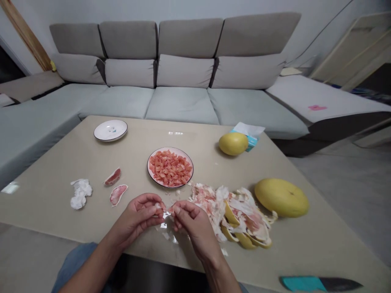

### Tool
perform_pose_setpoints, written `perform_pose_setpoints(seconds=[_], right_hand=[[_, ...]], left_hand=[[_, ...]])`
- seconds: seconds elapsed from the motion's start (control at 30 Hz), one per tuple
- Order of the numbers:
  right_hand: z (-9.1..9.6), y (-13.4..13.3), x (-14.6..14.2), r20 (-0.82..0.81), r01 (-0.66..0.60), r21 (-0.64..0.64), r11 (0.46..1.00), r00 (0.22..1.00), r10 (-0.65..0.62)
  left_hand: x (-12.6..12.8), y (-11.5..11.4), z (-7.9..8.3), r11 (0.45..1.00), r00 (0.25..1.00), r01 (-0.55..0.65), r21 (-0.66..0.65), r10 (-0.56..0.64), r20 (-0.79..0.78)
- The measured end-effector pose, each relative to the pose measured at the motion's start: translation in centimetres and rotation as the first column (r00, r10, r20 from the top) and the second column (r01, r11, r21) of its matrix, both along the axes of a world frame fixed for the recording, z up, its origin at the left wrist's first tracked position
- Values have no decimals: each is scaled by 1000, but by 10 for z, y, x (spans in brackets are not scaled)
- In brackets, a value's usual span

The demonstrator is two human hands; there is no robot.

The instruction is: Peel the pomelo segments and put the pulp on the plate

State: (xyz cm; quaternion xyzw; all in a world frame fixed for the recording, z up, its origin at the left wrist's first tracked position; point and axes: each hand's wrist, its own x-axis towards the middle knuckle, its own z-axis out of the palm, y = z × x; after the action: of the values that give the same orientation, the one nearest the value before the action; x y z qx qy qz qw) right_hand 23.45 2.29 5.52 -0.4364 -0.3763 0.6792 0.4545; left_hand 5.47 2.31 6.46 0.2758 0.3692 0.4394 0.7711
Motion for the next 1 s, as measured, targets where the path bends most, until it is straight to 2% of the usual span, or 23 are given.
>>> perform_pose_setpoints(seconds=[0.1,0.17,0.3,0.37,0.43,0.5,0.57,0.6,0.7,0.83,0.9,1.0], right_hand=[[2,-1,1,15,-1,0,1000,1000,1],[3,-2,1,28,-8,8,1000,1000,8],[6,-4,-3,48,-45,31,999,998,43],[7,-4,-5,56,-54,34,998,997,52],[7,-4,-6,75,-44,40,998,996,41],[7,-4,-8,107,-27,50,998,994,22],[6,-4,-9,140,-20,61,998,990,11],[5,-4,-9,157,-19,65,998,988,9],[4,-4,-9,195,-17,68,998,981,4],[3,-3,-7,196,-7,53,999,981,-3],[1,-2,-6,168,11,30,999,986,-16],[-1,1,-4,120,53,4,999,991,-53]], left_hand=[[-2,1,-2,1000,997,18,-19,-16,81],[-1,1,-3,999,996,40,15,-41,74],[5,-1,-4,988,990,128,89,-123,-63],[8,-1,-6,980,975,157,124,-134,-180],[10,-2,-6,964,933,125,236,-33,-357],[10,-2,-6,908,840,104,406,138,-525],[10,-1,-6,845,748,137,517,254,-614],[9,-1,-5,832,719,162,531,269,-641],[9,-1,-5,873,711,178,454,204,-673],[7,1,-6,956,823,94,277,82,-563],[5,2,-6,970,854,36,240,95,-511],[0,5,-5,964,844,-29,263,164,-510]])
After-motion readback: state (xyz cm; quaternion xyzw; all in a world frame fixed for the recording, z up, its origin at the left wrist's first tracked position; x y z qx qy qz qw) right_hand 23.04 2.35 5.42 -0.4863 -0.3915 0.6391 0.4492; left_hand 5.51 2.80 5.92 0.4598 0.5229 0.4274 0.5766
